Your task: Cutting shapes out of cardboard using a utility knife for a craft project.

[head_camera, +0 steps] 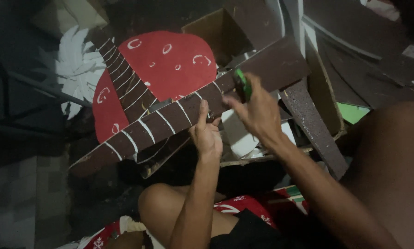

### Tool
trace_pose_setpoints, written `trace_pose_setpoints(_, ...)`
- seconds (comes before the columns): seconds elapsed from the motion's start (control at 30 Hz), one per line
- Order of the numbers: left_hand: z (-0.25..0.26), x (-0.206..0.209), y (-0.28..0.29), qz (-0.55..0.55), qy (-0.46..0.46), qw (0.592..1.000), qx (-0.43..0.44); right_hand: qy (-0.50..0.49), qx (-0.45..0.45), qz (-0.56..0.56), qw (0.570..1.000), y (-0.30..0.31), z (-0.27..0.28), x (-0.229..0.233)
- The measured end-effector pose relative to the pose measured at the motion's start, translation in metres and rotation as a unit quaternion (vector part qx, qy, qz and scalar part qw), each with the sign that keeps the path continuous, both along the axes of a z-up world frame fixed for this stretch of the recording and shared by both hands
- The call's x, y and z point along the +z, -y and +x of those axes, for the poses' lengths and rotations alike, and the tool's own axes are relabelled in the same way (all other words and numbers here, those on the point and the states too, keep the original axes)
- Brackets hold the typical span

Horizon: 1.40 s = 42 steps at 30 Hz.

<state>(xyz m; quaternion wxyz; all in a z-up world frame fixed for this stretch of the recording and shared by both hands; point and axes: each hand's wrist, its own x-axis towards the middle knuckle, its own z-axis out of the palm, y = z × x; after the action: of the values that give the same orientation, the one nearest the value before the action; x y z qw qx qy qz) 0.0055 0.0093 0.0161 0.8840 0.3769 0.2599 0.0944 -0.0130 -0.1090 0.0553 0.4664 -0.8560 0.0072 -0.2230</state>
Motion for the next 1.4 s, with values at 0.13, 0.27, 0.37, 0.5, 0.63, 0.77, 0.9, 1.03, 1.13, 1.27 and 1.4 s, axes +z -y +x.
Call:
trace_pose_setpoints(0.13, 0.004, -0.005, -0.007, 0.007, 0.000, 1.000, 0.001, -0.013, -0.066, -0.015, 0.998, 0.005, 0.003, 0.011)
trace_pose_setpoints(0.27, 0.005, 0.001, -0.008, -0.002, 0.003, 1.000, 0.010, -0.020, -0.015, -0.029, 0.999, 0.004, -0.020, 0.020)
trace_pose_setpoints(0.37, 0.004, 0.005, -0.008, -0.013, 0.009, 1.000, 0.017, -0.037, 0.011, -0.045, 0.998, 0.003, -0.034, 0.016)
trace_pose_setpoints(0.5, -0.001, 0.010, -0.008, -0.013, 0.009, 1.000, 0.012, -0.032, 0.022, -0.059, 0.997, 0.008, -0.037, 0.000)
trace_pose_setpoints(0.63, -0.001, 0.009, -0.009, -0.012, 0.005, 1.000, 0.017, -0.035, 0.031, -0.055, 0.997, 0.008, -0.039, -0.001)
trace_pose_setpoints(0.77, 0.003, 0.007, -0.011, -0.003, 0.010, 1.000, 0.020, -0.014, 0.026, -0.063, 0.998, 0.008, -0.041, 0.002)
trace_pose_setpoints(0.9, 0.006, -0.003, -0.012, 0.016, 0.003, 1.000, 0.017, -0.018, 0.031, -0.068, 0.997, 0.010, -0.042, 0.003)
trace_pose_setpoints(1.03, 0.004, -0.003, -0.012, 0.013, -0.001, 1.000, 0.016, -0.021, 0.027, -0.073, 0.997, 0.009, -0.046, -0.001)
trace_pose_setpoints(1.13, 0.004, -0.007, -0.013, 0.013, -0.001, 1.000, 0.012, -0.040, 0.030, -0.080, 0.996, 0.008, -0.051, 0.003)
trace_pose_setpoints(1.27, 0.005, -0.010, -0.011, 0.008, -0.003, 1.000, 0.005, -0.043, 0.018, -0.056, 0.997, 0.005, -0.055, -0.001)
trace_pose_setpoints(1.4, 0.005, -0.009, -0.011, 0.001, 0.005, 1.000, 0.005, -0.054, 0.006, -0.032, 0.998, 0.003, -0.059, -0.009)
